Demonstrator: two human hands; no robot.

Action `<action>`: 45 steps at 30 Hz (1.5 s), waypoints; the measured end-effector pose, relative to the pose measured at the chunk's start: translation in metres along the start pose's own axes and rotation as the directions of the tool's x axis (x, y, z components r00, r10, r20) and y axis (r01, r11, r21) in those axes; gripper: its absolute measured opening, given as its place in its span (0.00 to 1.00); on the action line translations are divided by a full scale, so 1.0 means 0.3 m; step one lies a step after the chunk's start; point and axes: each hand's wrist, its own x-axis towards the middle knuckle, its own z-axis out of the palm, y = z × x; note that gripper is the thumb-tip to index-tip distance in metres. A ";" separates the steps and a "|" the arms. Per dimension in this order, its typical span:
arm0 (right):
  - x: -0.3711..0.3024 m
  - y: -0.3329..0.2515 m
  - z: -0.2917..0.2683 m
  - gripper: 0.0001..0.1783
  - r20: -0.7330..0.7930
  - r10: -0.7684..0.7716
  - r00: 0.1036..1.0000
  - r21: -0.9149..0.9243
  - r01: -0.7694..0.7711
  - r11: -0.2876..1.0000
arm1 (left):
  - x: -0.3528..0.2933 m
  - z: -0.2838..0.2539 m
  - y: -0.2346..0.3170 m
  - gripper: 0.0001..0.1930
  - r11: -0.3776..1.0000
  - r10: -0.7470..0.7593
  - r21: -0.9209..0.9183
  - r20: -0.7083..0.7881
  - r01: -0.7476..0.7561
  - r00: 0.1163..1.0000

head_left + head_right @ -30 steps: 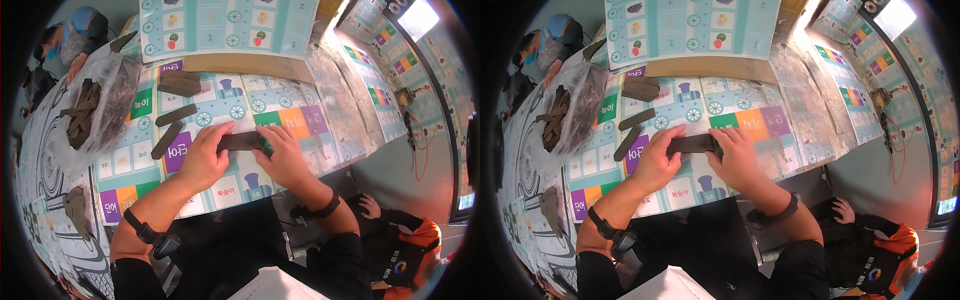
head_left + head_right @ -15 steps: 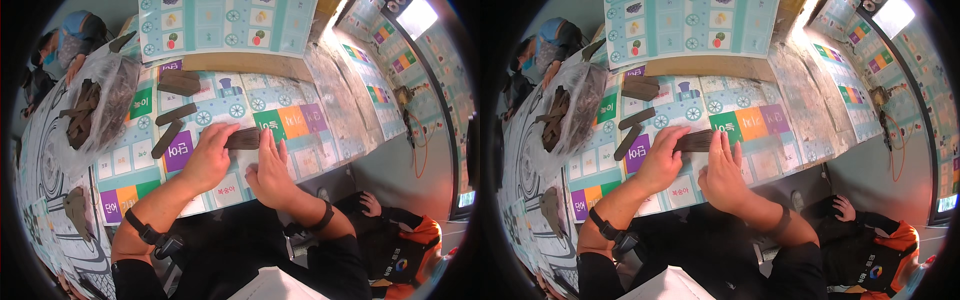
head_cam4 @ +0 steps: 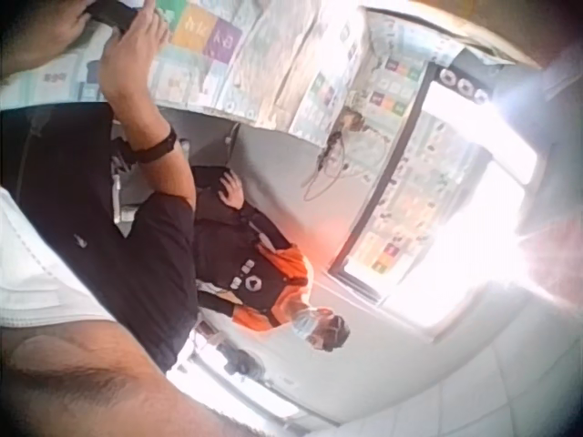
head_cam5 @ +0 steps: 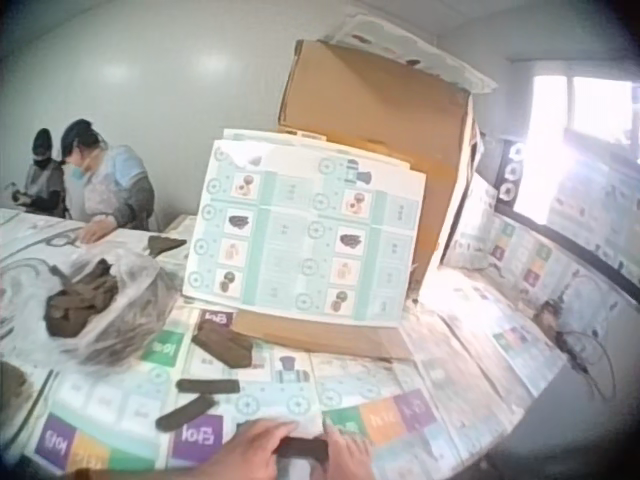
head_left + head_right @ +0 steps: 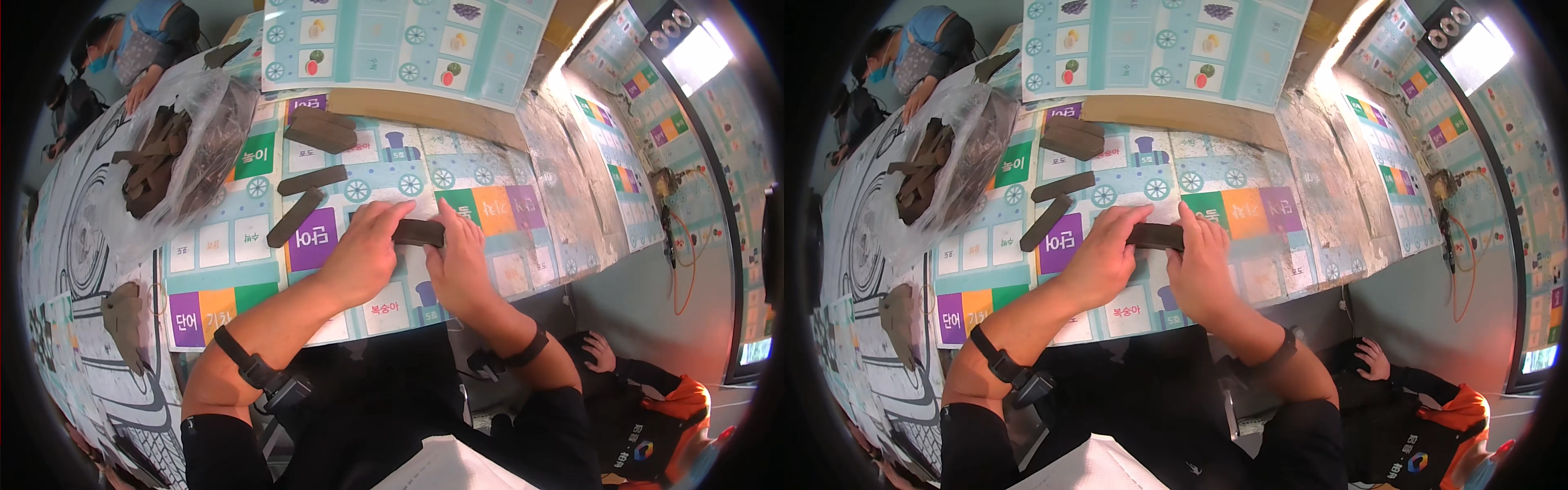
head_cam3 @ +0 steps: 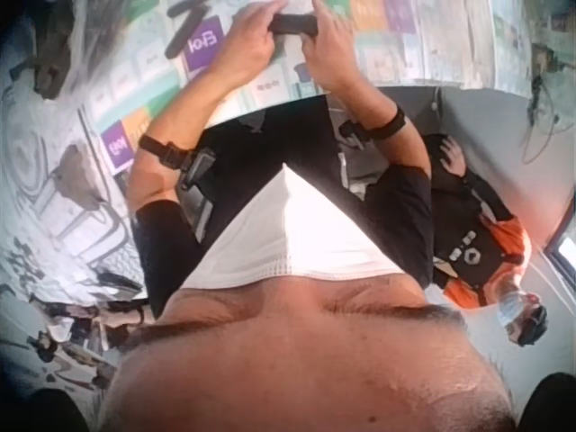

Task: Sorting and stacking various leather or synthetic components for shoe manufacturing.

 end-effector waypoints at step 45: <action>0.714 0.045 0.052 0.20 0.101 -0.015 0.995 -0.098 0.025 0.995 | 0.018 -0.452 -0.144 0.24 0.793 -0.511 -0.575 -0.447 0.202 0.734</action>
